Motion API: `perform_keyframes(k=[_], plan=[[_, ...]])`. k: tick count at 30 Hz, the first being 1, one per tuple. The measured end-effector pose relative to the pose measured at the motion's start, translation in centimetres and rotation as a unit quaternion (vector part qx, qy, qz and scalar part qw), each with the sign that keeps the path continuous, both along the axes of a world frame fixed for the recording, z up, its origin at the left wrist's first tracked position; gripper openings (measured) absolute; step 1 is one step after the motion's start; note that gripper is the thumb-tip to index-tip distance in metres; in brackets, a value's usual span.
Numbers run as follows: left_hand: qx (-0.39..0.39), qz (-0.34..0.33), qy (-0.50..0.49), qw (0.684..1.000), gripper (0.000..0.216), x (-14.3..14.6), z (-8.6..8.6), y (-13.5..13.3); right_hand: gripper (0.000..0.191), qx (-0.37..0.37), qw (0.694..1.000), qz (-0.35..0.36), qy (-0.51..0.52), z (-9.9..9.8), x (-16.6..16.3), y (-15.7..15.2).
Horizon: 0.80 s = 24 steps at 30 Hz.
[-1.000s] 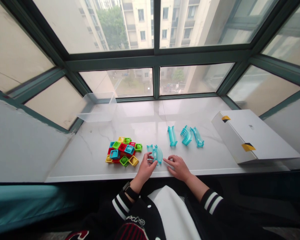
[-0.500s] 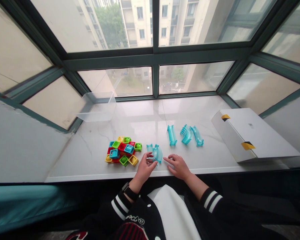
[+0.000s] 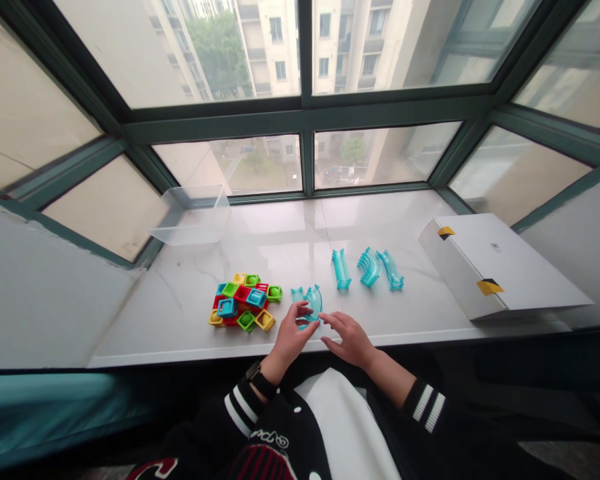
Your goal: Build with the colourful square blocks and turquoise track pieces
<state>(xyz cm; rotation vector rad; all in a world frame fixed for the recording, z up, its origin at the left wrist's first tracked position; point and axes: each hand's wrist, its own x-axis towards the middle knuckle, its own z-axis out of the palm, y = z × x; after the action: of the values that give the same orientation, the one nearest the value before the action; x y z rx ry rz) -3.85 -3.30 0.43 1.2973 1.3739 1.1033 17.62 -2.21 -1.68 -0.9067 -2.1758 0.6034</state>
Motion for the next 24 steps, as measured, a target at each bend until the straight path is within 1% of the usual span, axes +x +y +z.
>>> perform_keyframes(k=[2, 4, 8, 10, 14, 20, 24], plan=[[0.005, -0.004, -0.012, 1.000, 0.047, 0.8, 0.5, 0.3, 0.055, 0.007, 1.000, 0.002, 0.013, 0.8, -0.7, -0.1], [0.009, -0.009, -0.026, 1.000, 0.043, 1.6, 1.1, 0.6, 0.048, 0.014, 0.999, -0.016, 0.034, 1.3, -0.9, 0.1], [0.004, -0.040, -0.041, 0.998, 0.040, 2.8, 2.2, 1.1, 0.031, 0.027, 0.995, -0.061, 0.068, 1.8, 0.0, 0.6], [0.012, -0.058, -0.030, 0.998, 0.037, 3.2, 2.5, 1.1, 0.026, 0.029, 0.994, -0.081, 0.075, 1.9, 0.7, 0.7], [0.024, -0.090, 0.002, 0.996, 0.035, 3.6, 2.5, 1.0, 0.025, 0.026, 0.991, -0.107, 0.073, 1.8, 2.0, 0.9], [0.030, -0.143, 0.027, 0.989, 0.047, 4.0, 2.7, 1.0, 0.023, 0.013, 0.987, -0.136, 0.084, 1.8, 3.3, 1.5], [0.054, -0.167, 0.042, 0.984, 0.051, 4.5, 3.2, 1.9, 0.024, 0.009, 0.985, -0.150, 0.087, 2.1, 4.3, 2.0]])
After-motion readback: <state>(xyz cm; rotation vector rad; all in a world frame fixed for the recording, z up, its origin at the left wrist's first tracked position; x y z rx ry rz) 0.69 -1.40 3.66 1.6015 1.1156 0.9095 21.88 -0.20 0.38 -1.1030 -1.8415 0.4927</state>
